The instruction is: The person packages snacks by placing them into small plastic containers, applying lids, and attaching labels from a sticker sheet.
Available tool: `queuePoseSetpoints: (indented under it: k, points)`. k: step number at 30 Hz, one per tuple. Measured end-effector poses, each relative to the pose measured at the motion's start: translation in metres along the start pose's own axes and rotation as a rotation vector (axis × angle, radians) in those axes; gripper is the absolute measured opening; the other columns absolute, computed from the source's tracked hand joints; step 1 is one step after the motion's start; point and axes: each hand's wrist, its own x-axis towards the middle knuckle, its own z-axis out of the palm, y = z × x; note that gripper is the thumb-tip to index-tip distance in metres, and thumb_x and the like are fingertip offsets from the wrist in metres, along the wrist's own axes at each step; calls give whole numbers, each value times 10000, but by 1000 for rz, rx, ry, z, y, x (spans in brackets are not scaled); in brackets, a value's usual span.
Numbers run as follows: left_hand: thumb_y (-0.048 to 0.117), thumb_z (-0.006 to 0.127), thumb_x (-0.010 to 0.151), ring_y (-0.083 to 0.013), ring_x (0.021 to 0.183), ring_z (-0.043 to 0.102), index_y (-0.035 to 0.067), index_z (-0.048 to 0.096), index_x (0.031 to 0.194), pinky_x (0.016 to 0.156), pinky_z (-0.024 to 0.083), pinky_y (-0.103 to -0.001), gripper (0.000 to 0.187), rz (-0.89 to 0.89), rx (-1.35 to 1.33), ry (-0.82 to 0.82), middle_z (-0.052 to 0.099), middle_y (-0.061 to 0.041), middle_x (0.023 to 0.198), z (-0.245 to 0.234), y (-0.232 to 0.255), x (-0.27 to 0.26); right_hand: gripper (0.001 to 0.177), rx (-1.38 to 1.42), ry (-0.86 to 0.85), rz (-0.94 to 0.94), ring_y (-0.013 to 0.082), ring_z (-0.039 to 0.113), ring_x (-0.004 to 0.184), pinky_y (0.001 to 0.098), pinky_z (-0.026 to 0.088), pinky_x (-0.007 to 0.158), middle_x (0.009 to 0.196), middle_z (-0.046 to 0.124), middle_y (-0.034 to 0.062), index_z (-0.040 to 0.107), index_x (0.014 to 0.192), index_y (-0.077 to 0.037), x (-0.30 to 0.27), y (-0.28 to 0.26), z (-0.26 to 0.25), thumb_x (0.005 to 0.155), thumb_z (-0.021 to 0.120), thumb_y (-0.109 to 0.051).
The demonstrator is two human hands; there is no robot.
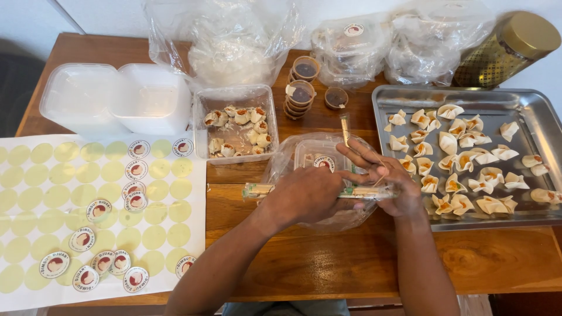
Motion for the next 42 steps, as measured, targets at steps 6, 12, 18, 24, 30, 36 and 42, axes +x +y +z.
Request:
queuePoseSetpoints:
  k: [6, 12, 18, 24, 30, 36, 42]
  points:
    - [498, 497, 979, -442, 995, 741, 10, 721, 1117, 878, 581, -588, 554, 86, -68, -5, 741, -273, 939, -24, 24, -22, 971, 285, -238, 117, 470, 624, 1181, 589, 546, 972, 1498, 376, 455, 31, 1548, 159, 0, -2, -6, 886, 619, -240]
    - [442, 509, 1012, -306, 674, 721, 0, 698, 1126, 748, 593, -453, 494, 181, -161, 54, 694, -186, 783, -28, 7, -21, 429, 180, -59, -110, 170, 605, 445, 218, 478, 410, 689, 628, 231, 670, 976, 205, -15, 86, -77, 998, 490, -183]
    - [436, 514, 1019, -117, 441, 484, 55, 643, 754, 501, 464, -286, 482, 311, -577, 291, 571, -13, 546, -6, -38, 15, 341, -412, 138, -529, 187, 628, 564, 269, 495, 516, 666, 715, 205, 739, 906, 125, -9, 17, 39, 947, 557, -161]
    - [515, 486, 1012, -168, 550, 524, 63, 629, 869, 568, 460, -365, 496, 383, -705, 476, 549, -56, 606, 0, -35, 22, 264, -726, 94, -797, 369, 658, 723, 433, 536, 748, 751, 675, 225, 605, 777, 38, -1, 23, 24, 918, 645, -181]
    - [451, 531, 1030, -87, 465, 519, 83, 638, 887, 470, 441, -254, 409, 361, -902, 496, 479, 22, 561, 18, -43, 44, 371, -698, 148, -916, 249, 658, 860, 463, 405, 1046, 747, 664, 100, 551, 791, -118, -2, 26, 35, 1014, 574, -413]
    - [509, 512, 1040, -102, 505, 408, 98, 624, 852, 523, 366, -278, 466, 410, -960, 511, 464, 9, 561, 52, -49, 70, 266, 425, -158, -620, 183, 551, 516, 364, 540, 716, 627, 652, 113, 695, 990, 13, -15, 19, 15, 902, 549, -190]
    - [420, 548, 1029, -132, 496, 415, 66, 632, 877, 541, 385, -299, 395, 452, -891, 510, 451, -13, 547, 43, -26, 51, 760, 906, -262, -420, 117, 624, 637, 168, 572, 454, 1522, 552, -56, 580, 1482, -227, -16, 34, 1, 853, 314, 106]
